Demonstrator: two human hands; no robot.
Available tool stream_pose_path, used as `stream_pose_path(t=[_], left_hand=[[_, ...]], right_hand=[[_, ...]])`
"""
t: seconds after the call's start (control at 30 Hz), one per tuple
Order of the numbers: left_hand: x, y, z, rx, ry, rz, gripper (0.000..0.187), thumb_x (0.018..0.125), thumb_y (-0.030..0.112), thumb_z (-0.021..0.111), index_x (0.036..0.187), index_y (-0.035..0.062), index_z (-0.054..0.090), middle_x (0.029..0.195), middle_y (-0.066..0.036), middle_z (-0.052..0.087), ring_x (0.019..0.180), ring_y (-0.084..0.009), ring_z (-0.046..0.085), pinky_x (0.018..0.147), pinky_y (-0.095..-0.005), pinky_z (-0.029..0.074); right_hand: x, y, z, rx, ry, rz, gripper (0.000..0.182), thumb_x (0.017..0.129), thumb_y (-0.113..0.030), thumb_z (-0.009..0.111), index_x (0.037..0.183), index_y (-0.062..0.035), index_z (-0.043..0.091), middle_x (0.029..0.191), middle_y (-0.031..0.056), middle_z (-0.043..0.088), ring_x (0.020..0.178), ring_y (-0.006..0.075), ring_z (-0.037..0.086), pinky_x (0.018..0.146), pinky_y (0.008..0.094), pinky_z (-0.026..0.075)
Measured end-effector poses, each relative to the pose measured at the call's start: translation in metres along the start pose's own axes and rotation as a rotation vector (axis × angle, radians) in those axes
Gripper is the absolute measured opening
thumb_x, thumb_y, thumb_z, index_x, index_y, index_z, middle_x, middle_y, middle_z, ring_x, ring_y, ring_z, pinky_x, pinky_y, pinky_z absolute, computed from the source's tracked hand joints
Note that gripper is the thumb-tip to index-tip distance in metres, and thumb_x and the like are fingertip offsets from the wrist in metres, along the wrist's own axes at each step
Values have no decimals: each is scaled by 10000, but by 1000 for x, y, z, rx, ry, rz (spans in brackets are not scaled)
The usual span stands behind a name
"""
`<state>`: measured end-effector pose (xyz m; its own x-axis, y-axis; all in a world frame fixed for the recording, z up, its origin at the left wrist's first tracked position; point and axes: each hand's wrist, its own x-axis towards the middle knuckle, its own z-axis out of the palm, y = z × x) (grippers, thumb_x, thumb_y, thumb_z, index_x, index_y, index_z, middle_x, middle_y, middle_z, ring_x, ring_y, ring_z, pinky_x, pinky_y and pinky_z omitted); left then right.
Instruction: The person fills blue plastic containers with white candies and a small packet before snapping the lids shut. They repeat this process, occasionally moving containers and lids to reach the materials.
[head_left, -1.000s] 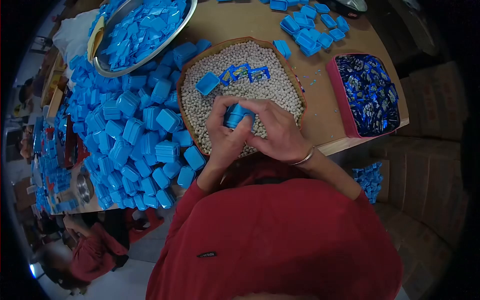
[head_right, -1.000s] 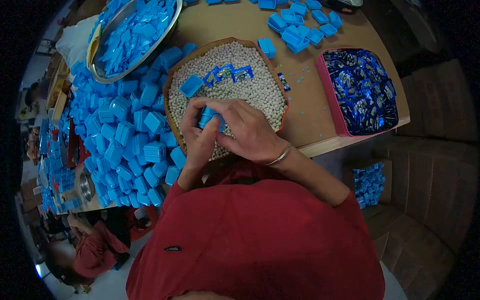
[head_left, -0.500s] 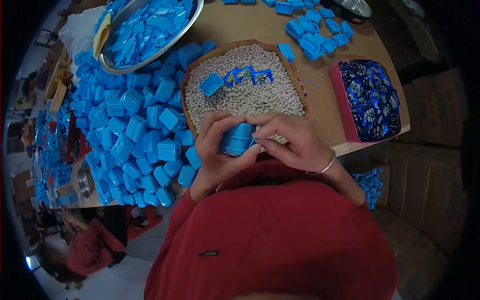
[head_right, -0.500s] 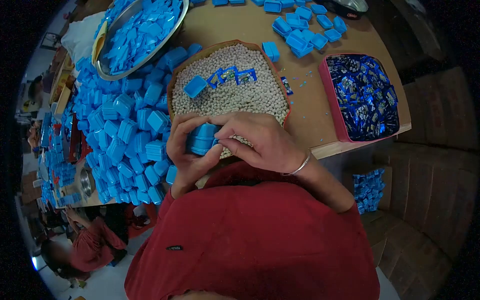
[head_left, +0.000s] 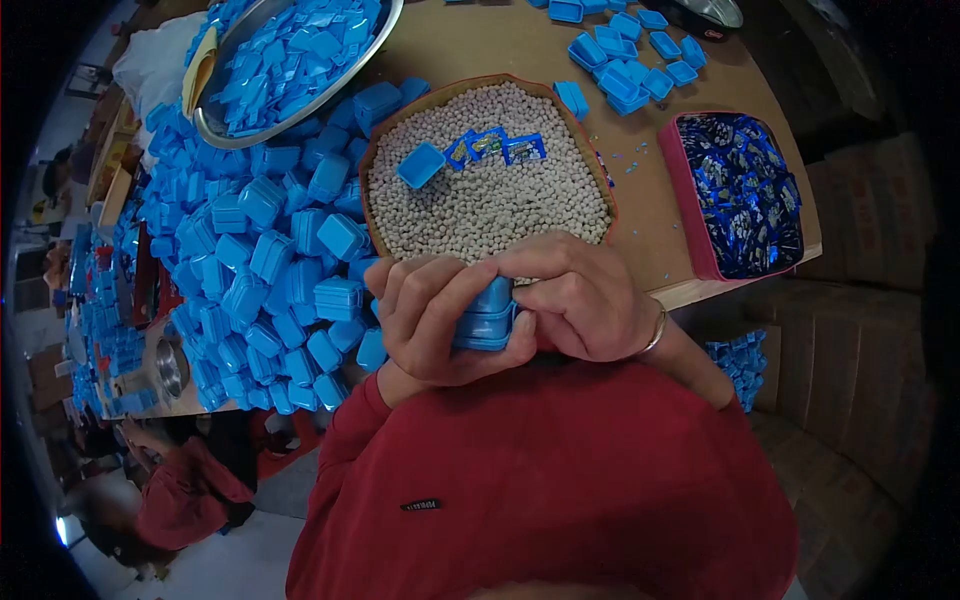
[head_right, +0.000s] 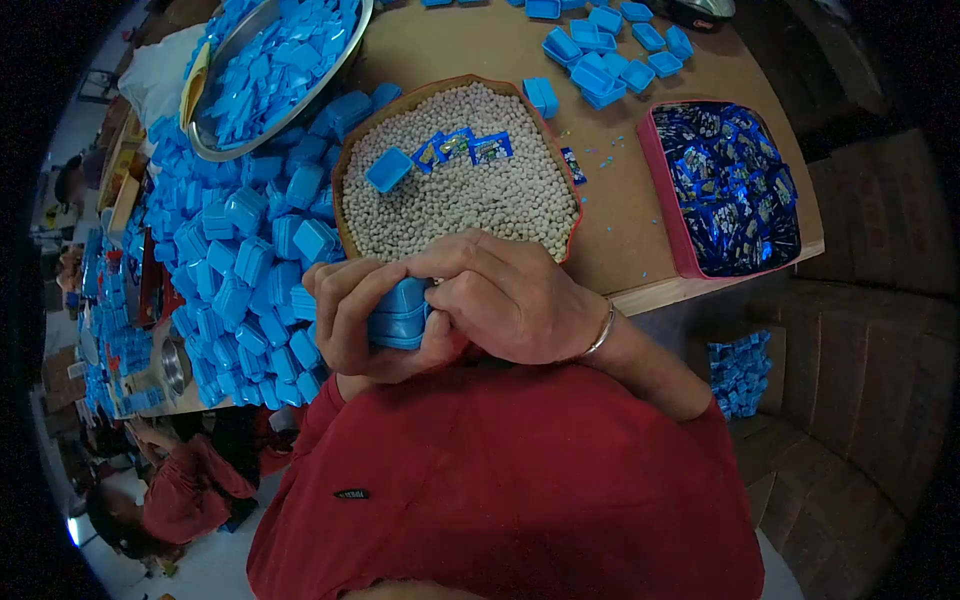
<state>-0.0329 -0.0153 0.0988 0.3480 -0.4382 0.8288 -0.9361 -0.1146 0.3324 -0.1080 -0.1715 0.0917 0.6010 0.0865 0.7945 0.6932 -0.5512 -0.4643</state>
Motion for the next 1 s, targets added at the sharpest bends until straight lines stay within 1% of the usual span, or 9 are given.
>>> stream_pose_path(t=[0.13,0.23,0.37,0.53,0.6,0.73,0.83,0.93,1.0], left_hand=[[-2,1,1,18,-19,-24,412,556,255,752,912,76,649,781,-39,574,663,-174,544,617,-292,364],[-2,-5,6,-69,-55,-63,404,555,245,761,906,78,649,768,-49,571,661,-178,544,641,-298,370],[4,-17,8,-201,-209,-106,444,553,235,787,938,77,635,767,-52,577,659,-189,554,653,-313,371],[7,-24,4,-217,-348,-233,638,552,257,825,1092,46,558,826,-74,612,729,-234,573,697,-333,401],[15,-30,1,-187,-473,-128,674,574,284,819,1137,51,532,831,-57,611,728,-238,588,682,-335,396],[7,-39,8,-83,-661,8,810,602,339,813,1270,51,457,868,-47,617,780,-246,602,679,-340,395],[3,-39,8,-142,-705,-111,914,603,309,829,1351,31,384,893,-68,608,816,-245,600,739,-337,414],[-5,-44,1,-530,-643,-637,955,612,261,844,1381,11,337,948,-89,605,877,-218,599,823,-327,430],[-25,-53,14,-778,-266,-839,894,646,200,838,1368,4,347,1011,-96,597,950,-177,578,885,-312,429]], right_hand=[[-3,-2,1,-13,11,40,171,747,11,637,840,-7,495,970,166,603,816,284,633,648,341,538],[0,-5,-8,26,-109,211,176,772,4,637,891,-13,510,945,144,599,821,262,628,692,325,528],[-5,1,-10,591,-34,736,257,823,-76,660,1027,-11,518,962,97,591,924,182,601,822,305,481],[-1,15,-19,520,-274,780,318,825,-164,672,1055,-8,517,997,84,577,960,173,578,850,323,469],[-4,20,-12,606,-280,786,441,766,-251,730,1059,3,521,953,106,598,914,201,593,823,331,476],[-2,26,6,302,-476,883,594,653,-383,794,1016,23,556,826,134,599,792,228,606,731,329,488],[-24,43,18,389,-361,788,513,680,-309,792,1003,23,572,875,112,610,809,182,603,723,307,490],[-36,46,18,655,-243,953,428,727,-216,771,1022,16,566,926,74,616,846,131,595,733,277,492],[-36,47,13,818,-114,1030,379,786,-153,736,1071,7,547,969,47,606,886,100,579,765,261,494]])
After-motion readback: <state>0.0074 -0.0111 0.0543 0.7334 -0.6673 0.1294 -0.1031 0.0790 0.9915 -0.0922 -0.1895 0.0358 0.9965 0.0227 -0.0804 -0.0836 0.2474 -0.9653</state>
